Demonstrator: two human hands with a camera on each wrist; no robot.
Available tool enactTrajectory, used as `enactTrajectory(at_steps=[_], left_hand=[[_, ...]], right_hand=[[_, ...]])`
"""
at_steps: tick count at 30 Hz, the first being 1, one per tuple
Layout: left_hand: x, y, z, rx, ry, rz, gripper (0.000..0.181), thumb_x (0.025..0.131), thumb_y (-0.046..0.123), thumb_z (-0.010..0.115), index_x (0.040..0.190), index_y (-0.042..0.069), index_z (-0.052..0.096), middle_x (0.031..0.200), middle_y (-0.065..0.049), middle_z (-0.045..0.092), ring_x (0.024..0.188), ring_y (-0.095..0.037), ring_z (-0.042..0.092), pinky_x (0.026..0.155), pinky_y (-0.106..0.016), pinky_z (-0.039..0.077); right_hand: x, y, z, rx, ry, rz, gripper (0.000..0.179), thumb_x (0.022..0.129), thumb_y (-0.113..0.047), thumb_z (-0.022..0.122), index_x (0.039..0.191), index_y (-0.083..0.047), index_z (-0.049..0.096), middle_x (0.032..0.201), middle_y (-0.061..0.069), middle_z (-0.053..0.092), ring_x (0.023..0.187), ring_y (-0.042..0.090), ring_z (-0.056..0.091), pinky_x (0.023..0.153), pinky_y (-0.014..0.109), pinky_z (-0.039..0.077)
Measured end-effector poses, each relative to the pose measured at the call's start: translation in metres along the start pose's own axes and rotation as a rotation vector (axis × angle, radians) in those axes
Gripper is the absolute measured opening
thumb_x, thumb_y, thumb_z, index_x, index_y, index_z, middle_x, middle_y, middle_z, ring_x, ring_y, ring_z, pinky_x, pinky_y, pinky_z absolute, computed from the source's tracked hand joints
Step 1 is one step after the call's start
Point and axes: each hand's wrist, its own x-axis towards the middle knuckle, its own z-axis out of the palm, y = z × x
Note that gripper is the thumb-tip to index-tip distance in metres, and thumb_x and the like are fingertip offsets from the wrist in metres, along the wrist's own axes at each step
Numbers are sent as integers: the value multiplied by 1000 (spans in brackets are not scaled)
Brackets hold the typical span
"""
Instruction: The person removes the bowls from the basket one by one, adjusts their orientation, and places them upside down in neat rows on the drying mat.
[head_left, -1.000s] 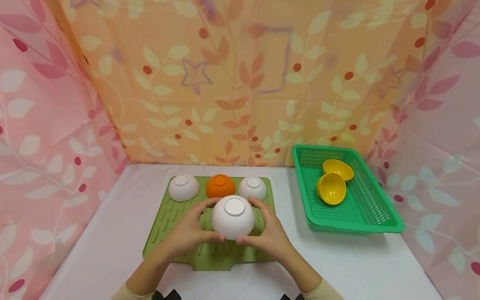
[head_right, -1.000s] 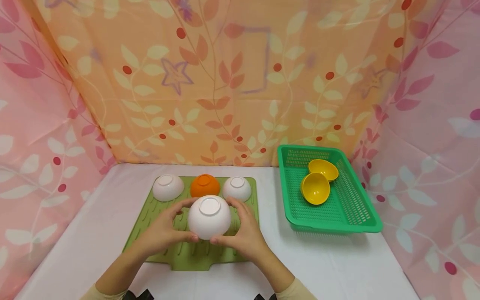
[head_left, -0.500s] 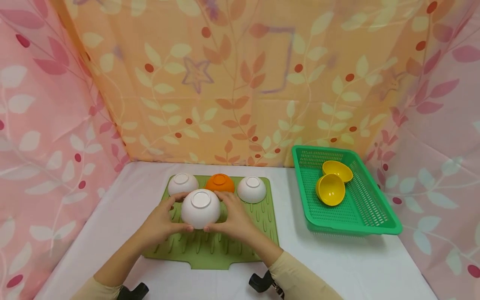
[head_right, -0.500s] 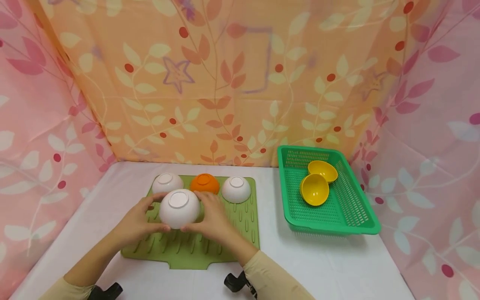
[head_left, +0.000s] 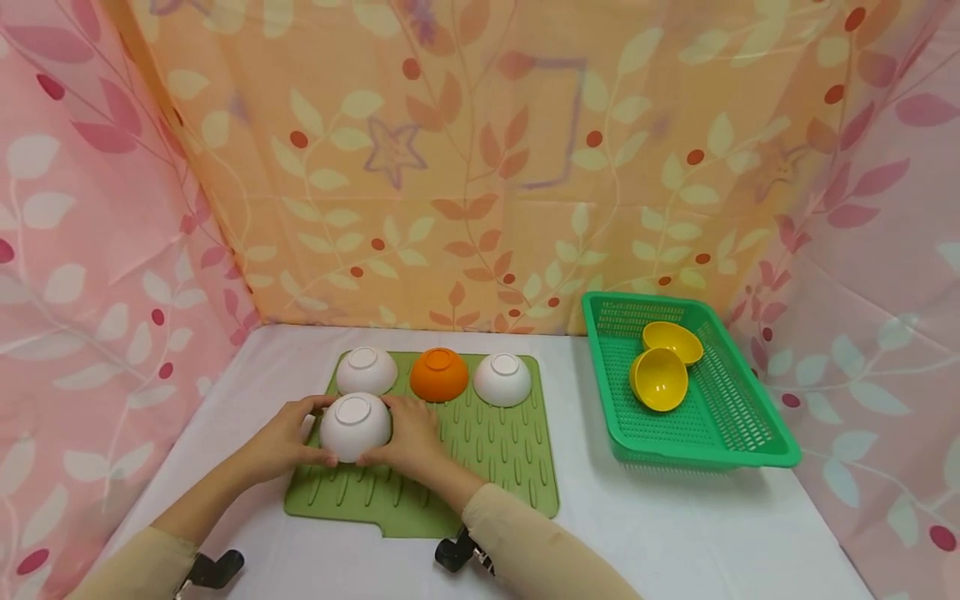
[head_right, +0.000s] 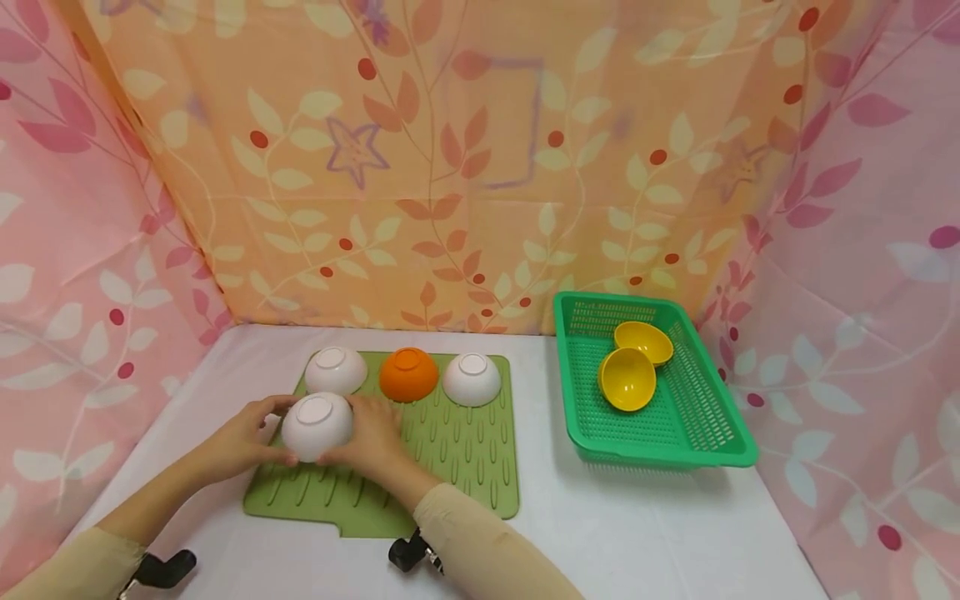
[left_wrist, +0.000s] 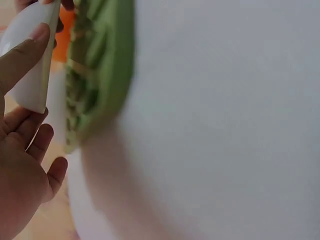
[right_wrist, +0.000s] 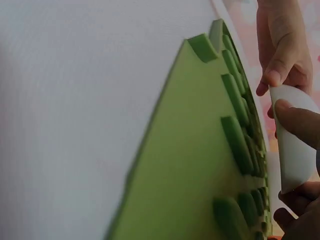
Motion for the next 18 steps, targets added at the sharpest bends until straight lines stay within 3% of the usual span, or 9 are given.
enactTrajectory(at_steps=[8,18], left_hand=[[1,-20,4,50,-6,19,98,65,41,97,141,1,51,122,-11,61,120,-37,48,102,-69,36],[2,-12,-3,157,-30,12,96,66,48,94,142,5,54,129,-16,61,122,-40,49,97,-66,37]], right_hand=[[2,-6,21,-151,42,26,89,59,-56,96,134,-26,60,131,-7,64,122,18,50,97,41,30],[-3,-9,22,-182,47,33,88,61,-57,95,136,-27,59,131,-8,62,125,17,49,102,43,30]])
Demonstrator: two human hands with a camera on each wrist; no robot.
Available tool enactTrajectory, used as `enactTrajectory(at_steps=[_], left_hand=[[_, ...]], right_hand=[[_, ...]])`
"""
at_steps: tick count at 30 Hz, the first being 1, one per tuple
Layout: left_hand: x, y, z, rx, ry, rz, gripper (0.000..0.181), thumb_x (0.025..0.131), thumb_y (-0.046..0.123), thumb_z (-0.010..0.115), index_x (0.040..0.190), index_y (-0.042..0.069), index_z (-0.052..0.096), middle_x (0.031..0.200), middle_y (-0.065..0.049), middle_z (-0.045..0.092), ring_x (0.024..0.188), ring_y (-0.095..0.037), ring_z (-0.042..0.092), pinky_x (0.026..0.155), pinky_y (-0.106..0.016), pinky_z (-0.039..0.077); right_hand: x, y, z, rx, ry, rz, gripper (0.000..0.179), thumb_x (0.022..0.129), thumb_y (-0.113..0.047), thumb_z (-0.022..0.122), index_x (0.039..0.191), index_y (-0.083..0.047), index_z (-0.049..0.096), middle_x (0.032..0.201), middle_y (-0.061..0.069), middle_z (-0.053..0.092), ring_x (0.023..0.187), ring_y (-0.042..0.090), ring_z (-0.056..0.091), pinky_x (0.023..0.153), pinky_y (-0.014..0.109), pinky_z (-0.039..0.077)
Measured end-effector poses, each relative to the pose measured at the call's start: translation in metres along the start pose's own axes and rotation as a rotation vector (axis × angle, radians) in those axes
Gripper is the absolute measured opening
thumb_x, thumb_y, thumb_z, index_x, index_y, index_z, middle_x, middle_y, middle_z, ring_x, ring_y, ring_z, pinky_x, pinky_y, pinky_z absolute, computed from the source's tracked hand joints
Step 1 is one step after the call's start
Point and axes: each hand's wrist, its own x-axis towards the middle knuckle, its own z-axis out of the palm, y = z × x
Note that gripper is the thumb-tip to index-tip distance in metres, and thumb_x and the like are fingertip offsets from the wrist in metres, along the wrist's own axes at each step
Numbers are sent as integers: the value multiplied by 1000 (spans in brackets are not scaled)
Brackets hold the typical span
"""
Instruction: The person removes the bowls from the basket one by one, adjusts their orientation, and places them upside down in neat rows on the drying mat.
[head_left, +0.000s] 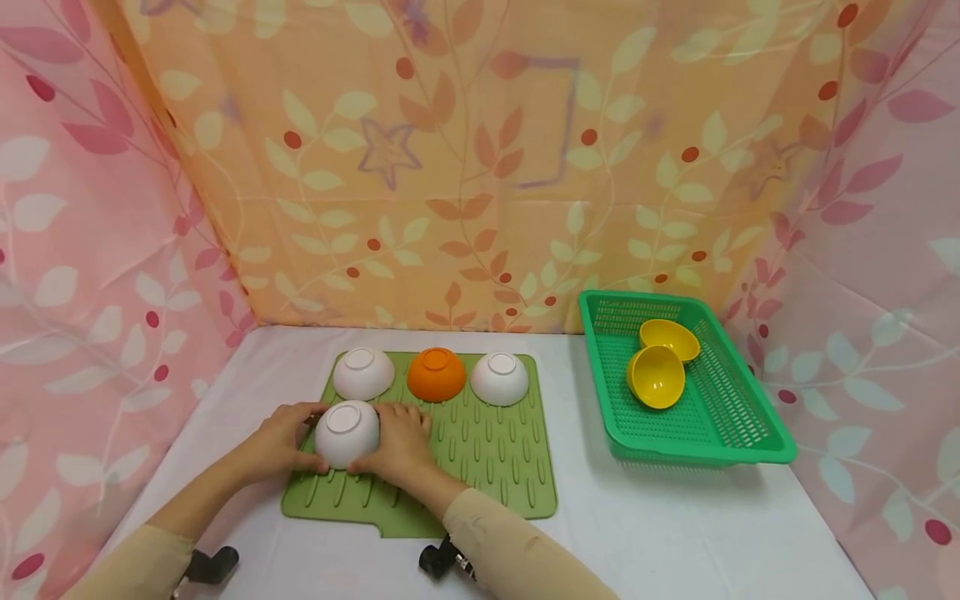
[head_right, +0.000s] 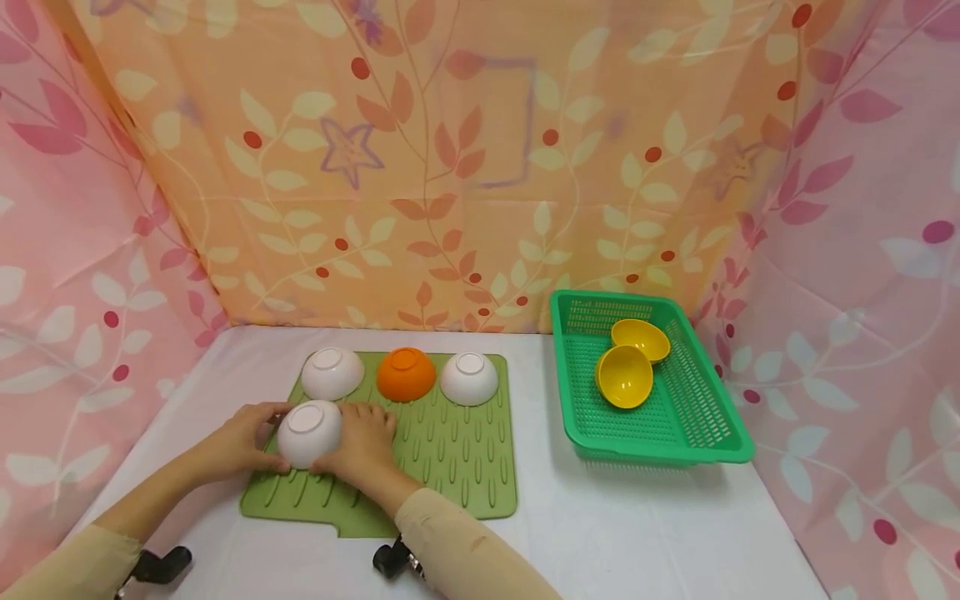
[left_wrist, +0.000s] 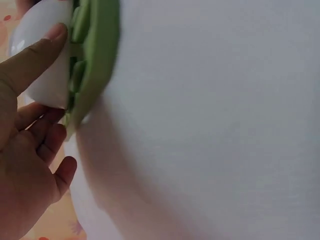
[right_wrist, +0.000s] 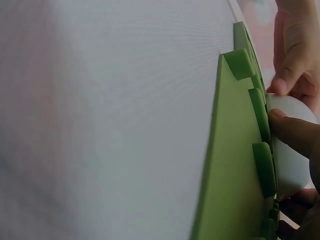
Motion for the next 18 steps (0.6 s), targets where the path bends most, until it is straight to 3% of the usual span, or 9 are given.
enactTrajectory(at_steps=[9,18], left_hand=[[13,16,-15,-71,34,109,77,77,47,87,140,14,59,134,-10,62,120,-33,51,95,-60,44],[19,20,-12,-78,50,101,55,79,38,88,126,19,68,117,-1,66,111,-29,53,91,-56,45]], right_hand=[[-4,2,-1,-38,-22,-23,87,70,-61,89,142,-27,53,138,-7,58,129,17,47,108,50,28],[-5,0,-7,-2,-66,-24,84,75,-60,85,144,-24,53,142,-4,57,134,20,47,111,57,28]])
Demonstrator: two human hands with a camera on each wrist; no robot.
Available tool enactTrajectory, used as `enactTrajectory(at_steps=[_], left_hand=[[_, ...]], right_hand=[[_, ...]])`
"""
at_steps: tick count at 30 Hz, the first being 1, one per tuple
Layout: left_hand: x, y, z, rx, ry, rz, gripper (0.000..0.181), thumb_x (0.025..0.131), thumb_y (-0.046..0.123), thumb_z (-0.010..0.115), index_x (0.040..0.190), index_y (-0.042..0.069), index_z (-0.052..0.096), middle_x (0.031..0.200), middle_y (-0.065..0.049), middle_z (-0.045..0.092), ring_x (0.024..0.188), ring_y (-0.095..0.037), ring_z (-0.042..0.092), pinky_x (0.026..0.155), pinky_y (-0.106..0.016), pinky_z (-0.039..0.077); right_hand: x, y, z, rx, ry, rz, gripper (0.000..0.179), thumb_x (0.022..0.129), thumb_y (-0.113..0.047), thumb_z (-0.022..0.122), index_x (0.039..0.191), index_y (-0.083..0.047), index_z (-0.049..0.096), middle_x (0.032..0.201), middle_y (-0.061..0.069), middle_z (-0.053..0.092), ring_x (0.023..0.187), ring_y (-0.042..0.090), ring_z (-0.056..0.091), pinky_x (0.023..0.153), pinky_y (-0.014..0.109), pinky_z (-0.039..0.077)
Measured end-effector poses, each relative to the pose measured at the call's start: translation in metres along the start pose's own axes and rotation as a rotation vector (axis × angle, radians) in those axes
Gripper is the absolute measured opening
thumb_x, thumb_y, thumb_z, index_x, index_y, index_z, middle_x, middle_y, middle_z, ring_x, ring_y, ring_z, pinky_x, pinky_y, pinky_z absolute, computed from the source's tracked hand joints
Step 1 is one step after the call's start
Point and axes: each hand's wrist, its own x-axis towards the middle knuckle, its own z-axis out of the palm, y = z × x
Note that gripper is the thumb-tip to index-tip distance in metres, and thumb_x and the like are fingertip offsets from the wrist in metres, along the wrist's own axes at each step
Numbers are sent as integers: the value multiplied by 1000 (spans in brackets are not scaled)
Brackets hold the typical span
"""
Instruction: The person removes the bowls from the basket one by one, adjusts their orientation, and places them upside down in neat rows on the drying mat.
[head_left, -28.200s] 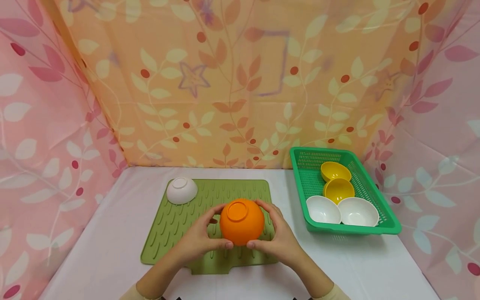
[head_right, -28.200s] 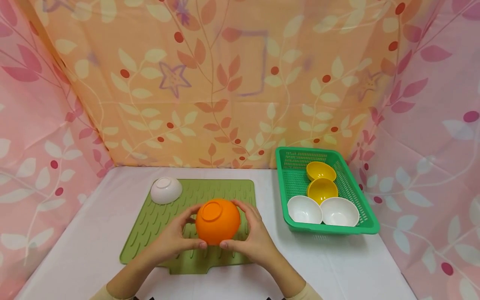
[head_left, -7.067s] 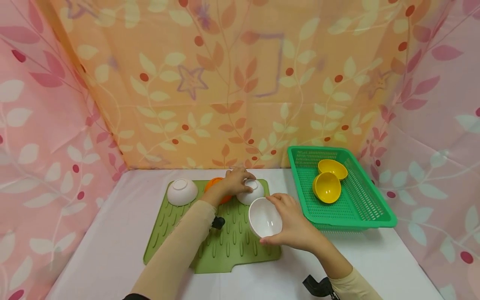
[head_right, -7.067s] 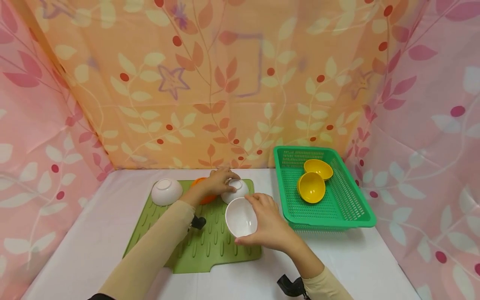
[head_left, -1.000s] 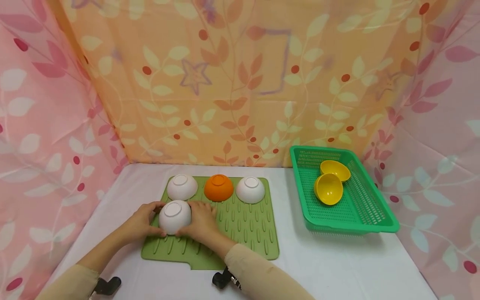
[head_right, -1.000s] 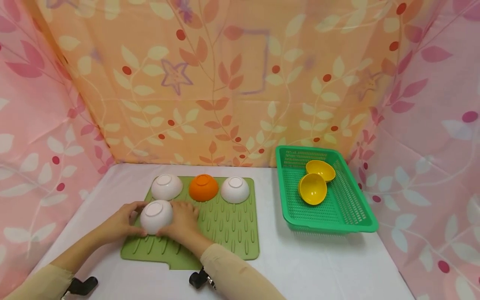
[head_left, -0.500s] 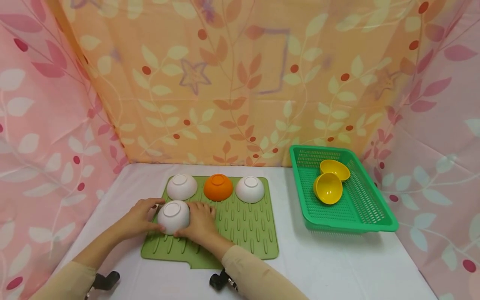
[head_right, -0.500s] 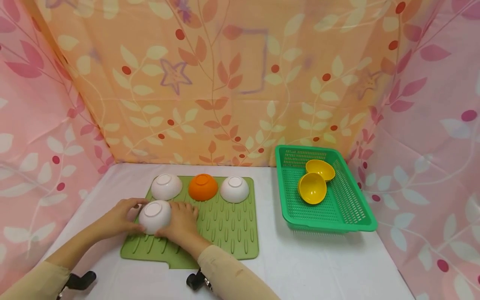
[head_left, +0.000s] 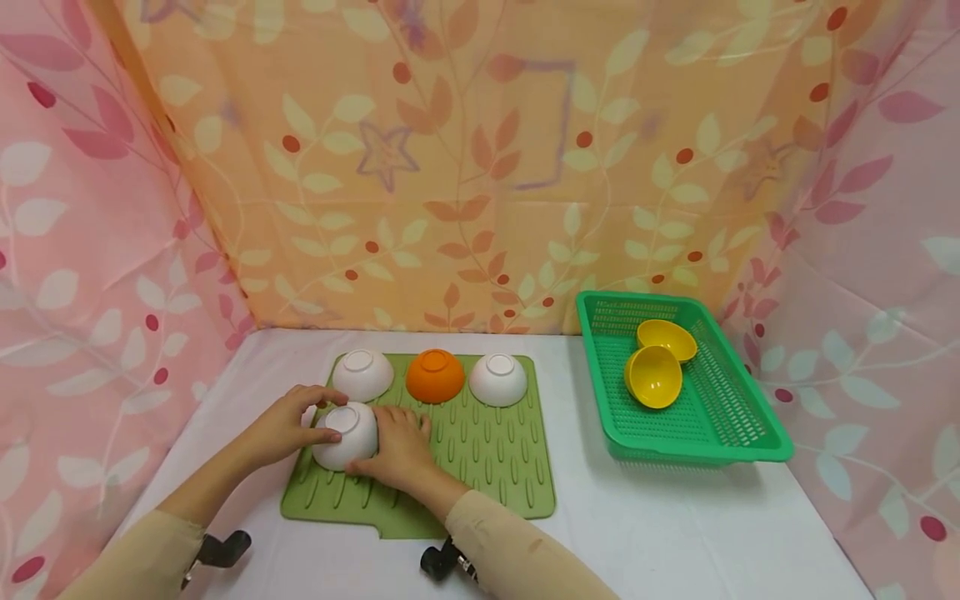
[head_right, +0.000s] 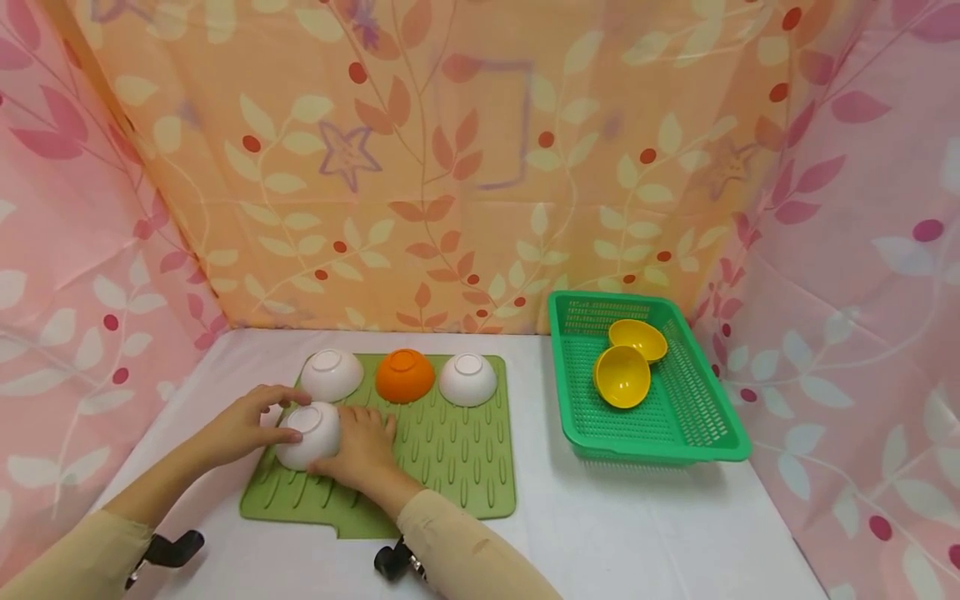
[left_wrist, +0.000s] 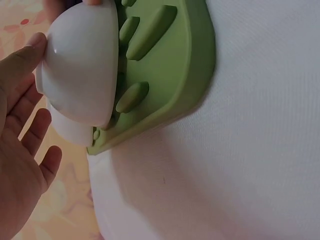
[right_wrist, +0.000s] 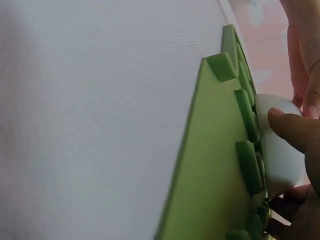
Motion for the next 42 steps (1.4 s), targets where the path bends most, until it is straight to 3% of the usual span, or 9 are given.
enactTrajectory(at_steps=[7,13,20,27,32,36,42], left_hand=[[-1,-2,3,36,18,-14,55,77,39,89,125,19,70,114,0,66,107,-27,54,85,-44,45],[0,0,1,64,7,7,54,78,41,87,126,22,70,118,2,68,109,-27,55,89,-50,43],[4,-3,1,68,-39,51,52,79,41,86,126,24,71,123,1,66,120,-30,50,97,-57,29],[5,-4,0,72,-69,53,52,79,43,85,126,26,72,119,3,64,120,-29,49,94,-54,31],[5,-1,0,71,-72,59,53,79,41,85,127,24,72,117,3,63,117,-28,49,92,-52,31],[5,1,1,61,-69,78,53,79,39,85,128,22,71,116,1,63,116,-29,49,92,-53,30],[2,-4,3,44,-71,43,54,79,38,85,129,25,70,120,1,62,119,-29,48,94,-56,31]], right_hand=[[-5,7,-11,70,-61,-30,79,81,-55,82,144,-18,54,143,-1,58,134,22,49,109,51,32],[-14,20,-47,141,-120,-106,78,88,-45,79,150,-9,49,149,8,55,138,28,49,115,50,37],[-37,38,-130,21,-173,-283,72,91,-40,77,152,-12,49,151,6,52,141,24,46,117,46,36],[-60,61,-229,-82,-169,-326,72,91,-42,77,151,-14,49,153,5,50,144,25,42,118,51,32],[-64,98,-292,-204,-173,-298,62,90,-37,79,144,-13,58,147,5,57,140,30,46,115,58,35],[-63,145,-334,-267,-215,-239,55,91,-33,78,139,-11,63,142,8,62,136,35,50,112,60,38],[-65,229,-364,-287,-253,-137,54,91,-29,79,139,-11,63,143,14,60,135,42,49,108,64,40]])
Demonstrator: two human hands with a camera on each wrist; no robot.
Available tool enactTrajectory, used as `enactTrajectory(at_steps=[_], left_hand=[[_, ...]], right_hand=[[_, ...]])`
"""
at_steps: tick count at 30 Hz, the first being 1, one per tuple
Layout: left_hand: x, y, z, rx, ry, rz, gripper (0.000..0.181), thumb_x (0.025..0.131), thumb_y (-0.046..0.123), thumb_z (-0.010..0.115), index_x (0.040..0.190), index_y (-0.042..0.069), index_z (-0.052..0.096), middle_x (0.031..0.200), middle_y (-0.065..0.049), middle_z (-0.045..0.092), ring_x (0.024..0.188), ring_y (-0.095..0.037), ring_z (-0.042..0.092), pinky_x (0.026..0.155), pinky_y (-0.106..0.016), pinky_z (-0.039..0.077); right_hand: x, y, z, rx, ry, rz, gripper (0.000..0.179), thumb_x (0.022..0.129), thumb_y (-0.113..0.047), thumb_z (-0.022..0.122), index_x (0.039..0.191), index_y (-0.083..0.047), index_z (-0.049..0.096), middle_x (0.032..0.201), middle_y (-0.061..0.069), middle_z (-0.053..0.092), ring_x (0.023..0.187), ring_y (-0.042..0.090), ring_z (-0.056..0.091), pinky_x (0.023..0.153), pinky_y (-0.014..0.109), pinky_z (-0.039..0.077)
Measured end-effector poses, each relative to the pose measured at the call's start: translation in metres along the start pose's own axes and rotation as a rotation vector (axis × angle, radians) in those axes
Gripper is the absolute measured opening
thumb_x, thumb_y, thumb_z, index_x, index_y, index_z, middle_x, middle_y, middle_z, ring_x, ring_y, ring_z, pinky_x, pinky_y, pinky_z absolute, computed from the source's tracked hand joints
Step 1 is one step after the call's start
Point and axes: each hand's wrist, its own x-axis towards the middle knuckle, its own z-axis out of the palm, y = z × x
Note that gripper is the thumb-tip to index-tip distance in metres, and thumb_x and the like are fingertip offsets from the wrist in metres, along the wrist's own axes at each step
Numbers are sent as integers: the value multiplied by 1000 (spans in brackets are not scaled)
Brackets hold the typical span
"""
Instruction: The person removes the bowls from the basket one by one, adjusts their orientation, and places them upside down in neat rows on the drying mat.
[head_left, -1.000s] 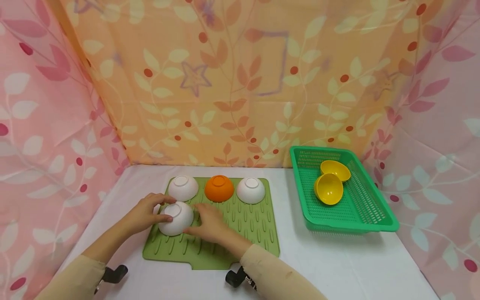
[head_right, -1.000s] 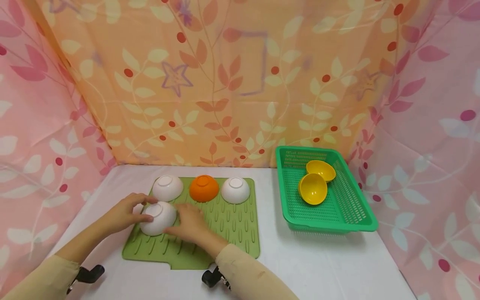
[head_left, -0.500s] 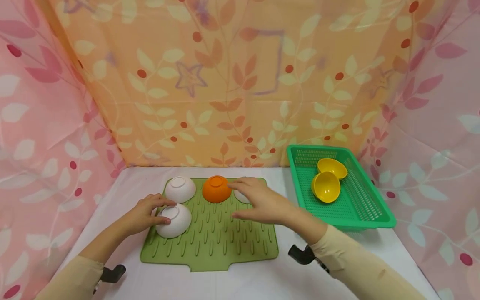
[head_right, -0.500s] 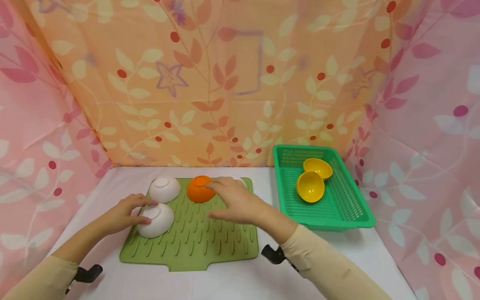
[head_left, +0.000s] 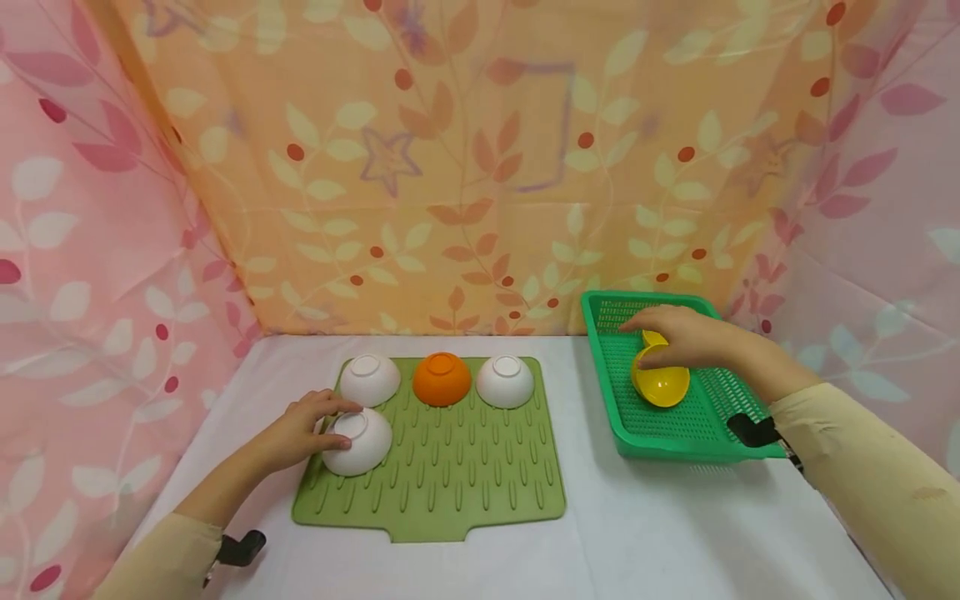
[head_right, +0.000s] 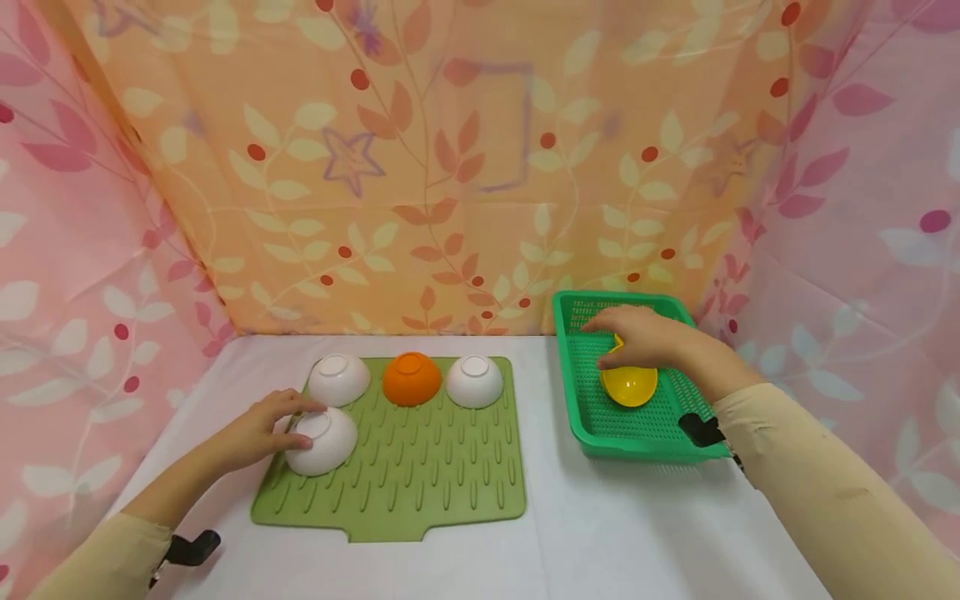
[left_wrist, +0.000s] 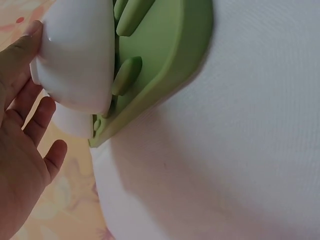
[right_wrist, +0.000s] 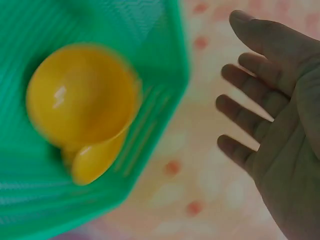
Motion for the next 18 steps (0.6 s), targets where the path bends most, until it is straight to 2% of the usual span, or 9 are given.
enactTrajectory(at_steps=[4,8,14,18], left_hand=[[0,-2,2,-11,2,-14,54,80,37,85,130,24,70,123,0,62,122,-30,48,96,-60,33],[0,-1,2,-6,2,-14,54,80,36,85,130,23,70,123,1,62,121,-30,49,97,-58,31],[0,3,3,-13,-14,-31,55,80,36,85,131,23,69,123,2,62,121,-28,49,97,-56,31],[-1,3,1,-4,-6,-34,55,80,35,85,132,23,69,123,2,61,122,-29,49,96,-56,31]], right_hand=[[-11,48,13,30,-7,59,60,88,-25,82,142,-11,60,146,18,57,135,46,46,106,68,39],[-16,81,31,64,-17,103,65,86,-23,84,144,-10,59,148,20,54,135,49,43,105,71,37],[-19,101,51,125,-48,125,76,82,-27,87,149,-10,54,152,23,49,138,52,37,105,76,31],[-10,107,61,103,-36,113,93,76,-33,91,154,-9,46,157,23,42,142,54,30,110,77,20]])
